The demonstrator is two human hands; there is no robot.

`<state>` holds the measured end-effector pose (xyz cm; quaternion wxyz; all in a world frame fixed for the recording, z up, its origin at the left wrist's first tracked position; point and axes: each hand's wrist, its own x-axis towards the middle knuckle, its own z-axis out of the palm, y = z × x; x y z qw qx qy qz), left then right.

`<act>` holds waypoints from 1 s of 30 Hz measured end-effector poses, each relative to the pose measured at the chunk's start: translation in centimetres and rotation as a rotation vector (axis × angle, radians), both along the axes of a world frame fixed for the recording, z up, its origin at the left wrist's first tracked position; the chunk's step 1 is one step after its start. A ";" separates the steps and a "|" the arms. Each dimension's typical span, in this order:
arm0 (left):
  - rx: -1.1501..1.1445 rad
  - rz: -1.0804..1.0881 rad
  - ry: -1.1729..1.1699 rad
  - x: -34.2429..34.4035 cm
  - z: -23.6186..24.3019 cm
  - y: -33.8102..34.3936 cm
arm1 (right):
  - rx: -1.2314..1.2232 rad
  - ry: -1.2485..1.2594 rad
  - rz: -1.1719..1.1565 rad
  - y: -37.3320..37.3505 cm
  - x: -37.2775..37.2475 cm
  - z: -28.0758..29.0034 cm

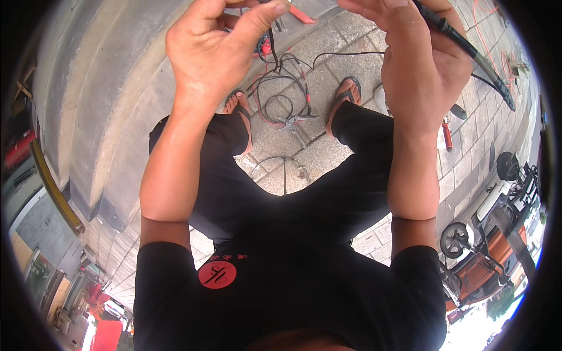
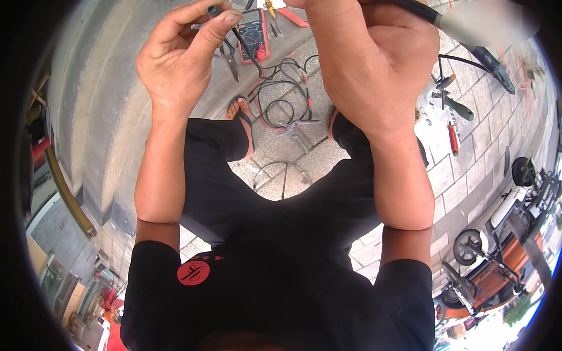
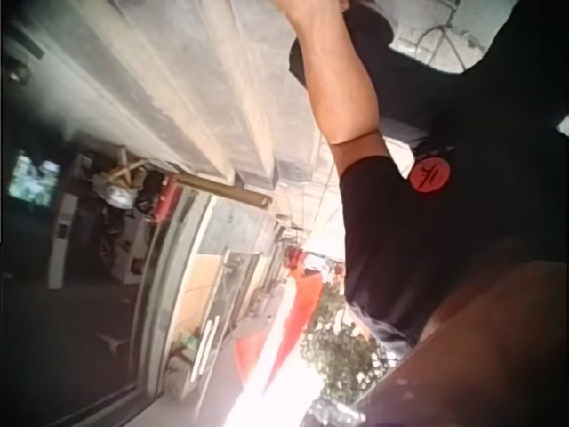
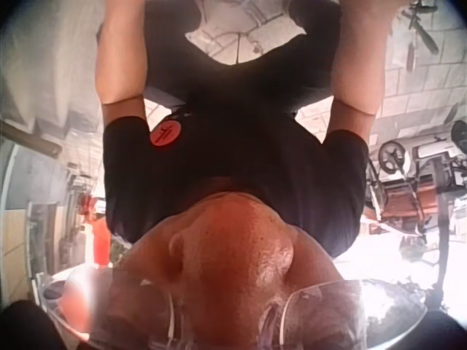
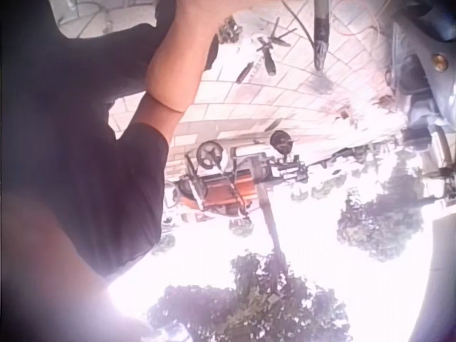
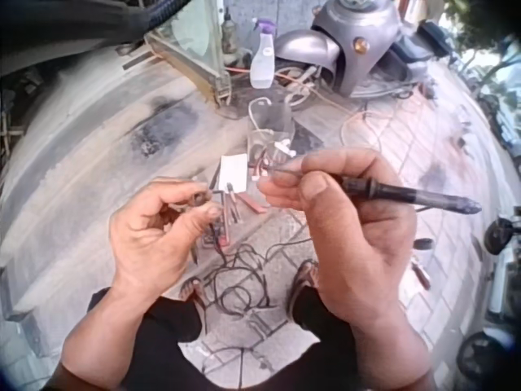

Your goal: The person sits on the ground and uses a soldering iron to heat and join the ends of two black wires. They then wrap the connection with black electrical tape and briefly consult a small white paper with a diagram.

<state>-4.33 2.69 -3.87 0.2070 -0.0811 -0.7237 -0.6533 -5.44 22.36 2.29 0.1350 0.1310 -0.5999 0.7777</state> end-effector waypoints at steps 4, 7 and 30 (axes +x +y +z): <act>-0.112 0.014 0.040 0.2 0.8 0.3 | 0.230 0.182 0.168 1.1 0.3 -0.4; -0.202 0.036 0.040 0.5 1.9 0.7 | 0.293 0.333 0.170 0.6 1.1 -0.9; -0.221 0.016 0.041 0.6 2.3 0.7 | 0.628 0.607 0.086 -0.1 1.0 -1.6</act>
